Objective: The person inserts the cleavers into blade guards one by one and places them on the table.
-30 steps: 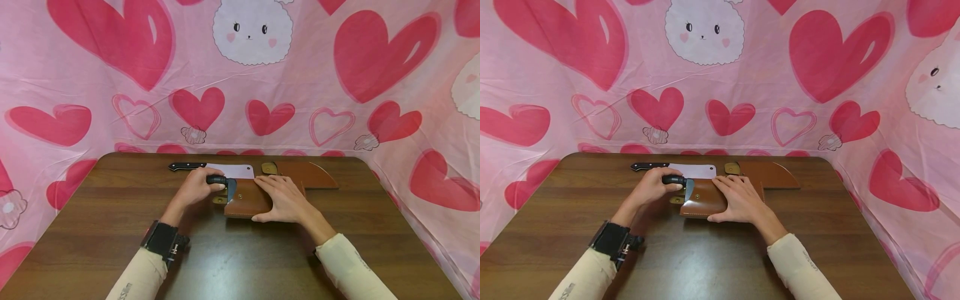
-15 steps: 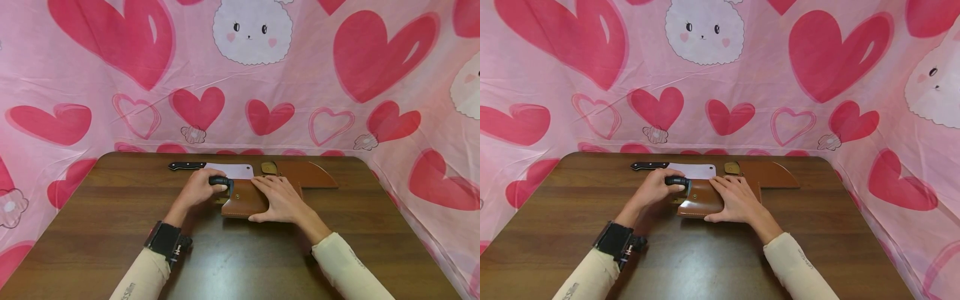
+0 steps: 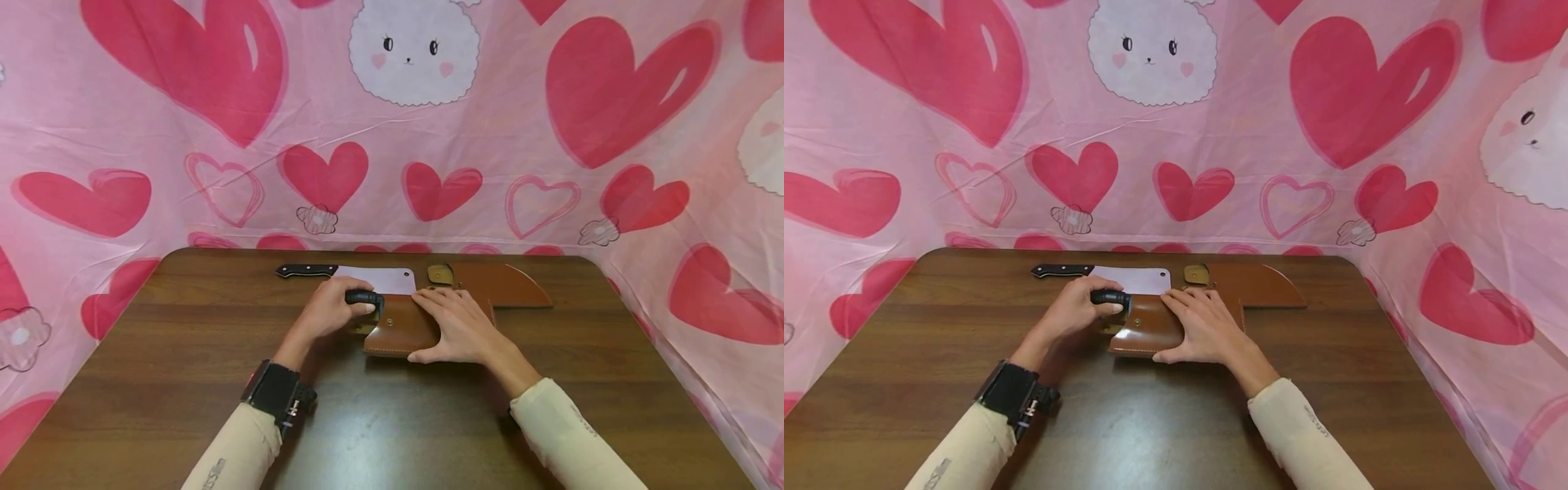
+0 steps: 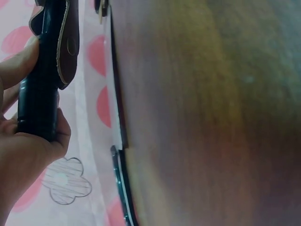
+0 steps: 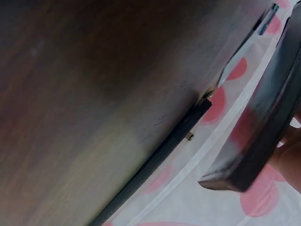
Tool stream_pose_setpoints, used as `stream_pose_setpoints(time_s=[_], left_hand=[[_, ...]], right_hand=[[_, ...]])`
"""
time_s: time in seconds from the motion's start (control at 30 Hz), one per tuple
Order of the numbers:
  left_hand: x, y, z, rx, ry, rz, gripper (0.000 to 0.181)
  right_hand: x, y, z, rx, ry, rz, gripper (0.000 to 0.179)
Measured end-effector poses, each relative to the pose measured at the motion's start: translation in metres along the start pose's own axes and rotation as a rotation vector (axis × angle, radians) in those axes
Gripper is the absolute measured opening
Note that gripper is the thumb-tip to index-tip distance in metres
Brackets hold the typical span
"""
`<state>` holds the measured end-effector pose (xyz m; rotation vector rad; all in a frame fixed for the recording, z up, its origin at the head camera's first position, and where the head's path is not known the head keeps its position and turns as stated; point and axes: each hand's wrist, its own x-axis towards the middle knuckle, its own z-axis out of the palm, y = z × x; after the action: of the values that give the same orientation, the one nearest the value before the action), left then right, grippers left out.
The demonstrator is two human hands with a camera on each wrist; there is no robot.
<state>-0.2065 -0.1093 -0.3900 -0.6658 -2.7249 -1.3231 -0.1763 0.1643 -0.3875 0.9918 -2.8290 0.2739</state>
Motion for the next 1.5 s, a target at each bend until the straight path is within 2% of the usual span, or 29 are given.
stream_pose_setpoints(time_s=[0.33,0.6,0.77,0.93,1.13,1.4,1.5], left_hand=[[0.004,-0.008,0.008,0.004,-0.038,-0.031,0.025],[0.006,-0.018,0.016,-0.065,-0.071,-0.059,0.023],[0.006,-0.020,0.016,-0.096,-0.087,-0.084,0.021],[0.006,-0.021,0.013,-0.081,-0.109,-0.101,0.020],[0.006,-0.024,0.011,-0.083,-0.123,-0.158,0.021],[0.008,-0.023,0.011,-0.071,-0.135,-0.157,0.021],[0.010,-0.023,0.010,-0.058,-0.148,-0.135,0.021]], right_hand=[[0.000,0.003,0.006,0.028,-0.100,0.047,0.107],[-0.001,0.005,0.011,0.010,-0.141,0.052,0.106],[0.003,0.004,0.013,0.018,-0.170,0.052,0.107],[0.006,0.002,0.017,0.016,-0.198,0.057,0.107],[0.011,-0.002,0.020,0.037,-0.242,0.075,0.109],[0.011,-0.002,0.017,0.062,-0.266,0.096,0.112],[0.010,-0.001,0.016,0.077,-0.265,0.090,0.112]])
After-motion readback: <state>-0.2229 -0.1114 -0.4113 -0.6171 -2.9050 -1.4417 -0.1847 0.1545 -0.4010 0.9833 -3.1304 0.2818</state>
